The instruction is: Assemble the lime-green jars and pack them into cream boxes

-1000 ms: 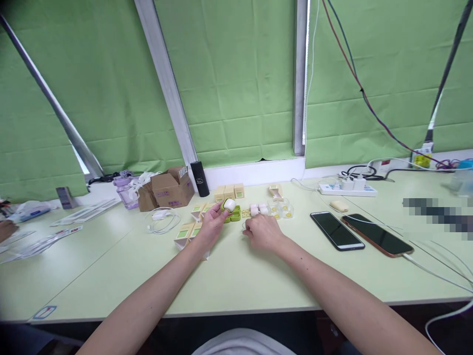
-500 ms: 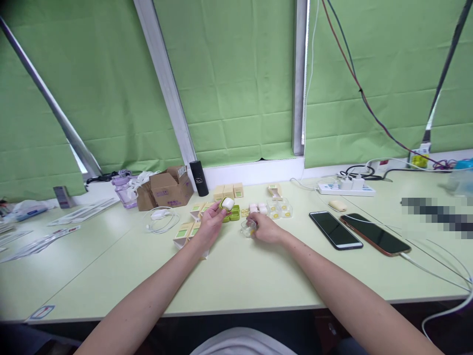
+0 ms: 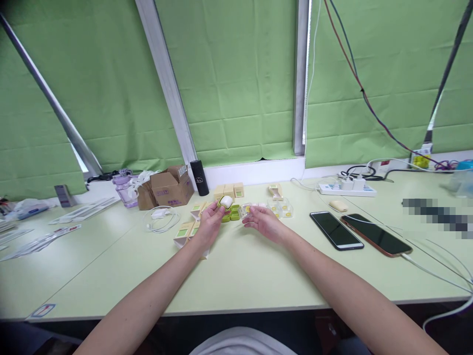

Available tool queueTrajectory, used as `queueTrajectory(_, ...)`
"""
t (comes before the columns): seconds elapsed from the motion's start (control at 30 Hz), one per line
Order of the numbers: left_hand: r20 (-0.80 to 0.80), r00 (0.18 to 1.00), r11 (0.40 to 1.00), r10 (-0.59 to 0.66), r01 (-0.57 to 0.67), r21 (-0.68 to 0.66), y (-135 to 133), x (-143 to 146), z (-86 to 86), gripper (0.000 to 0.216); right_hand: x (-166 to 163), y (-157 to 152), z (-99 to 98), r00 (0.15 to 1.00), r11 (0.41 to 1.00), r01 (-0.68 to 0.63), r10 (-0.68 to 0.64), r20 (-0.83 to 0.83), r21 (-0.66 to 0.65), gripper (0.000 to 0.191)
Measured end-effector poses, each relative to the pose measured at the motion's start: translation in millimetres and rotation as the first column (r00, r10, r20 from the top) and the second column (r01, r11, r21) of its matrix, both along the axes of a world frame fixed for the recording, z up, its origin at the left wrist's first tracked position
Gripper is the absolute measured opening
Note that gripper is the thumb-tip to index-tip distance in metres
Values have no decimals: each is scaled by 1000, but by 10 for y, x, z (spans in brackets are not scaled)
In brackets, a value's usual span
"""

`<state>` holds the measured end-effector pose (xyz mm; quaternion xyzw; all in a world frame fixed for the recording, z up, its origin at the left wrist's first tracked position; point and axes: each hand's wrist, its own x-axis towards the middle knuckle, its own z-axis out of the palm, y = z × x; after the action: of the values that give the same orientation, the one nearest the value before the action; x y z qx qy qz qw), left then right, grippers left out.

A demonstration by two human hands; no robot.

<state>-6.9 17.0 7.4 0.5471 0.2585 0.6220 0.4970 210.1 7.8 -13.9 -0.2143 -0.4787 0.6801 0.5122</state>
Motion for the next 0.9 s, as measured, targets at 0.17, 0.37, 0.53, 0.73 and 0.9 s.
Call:
queueTrajectory(0.17,25,1000,1000,-2,3,-15,7,3,-12,53,18,42,-31,997,999,-10,7,-83,-37,43)
queueTrajectory(0.37,45,999,1000,-9,10,-24,30,-8,-48,57,-4,18,-11,992,1000,-19,16,-122,-24,43)
queueTrajectory(0.53,28,1000,1000,7,-6,-31,46,-18,-75,58,-32,-72,63,994,999,24,-20,-106,39,44)
queueTrajectory(0.73,-21,999,999,41,-41,-7,42,-10,-77,60,-41,-84,52,982,974,190,-191,-4,123,51)
queueTrajectory(0.9,-56,996,998,69,-69,-2,44,-3,-81,68,-45,-56,27,925,924,292,-338,171,245,59)
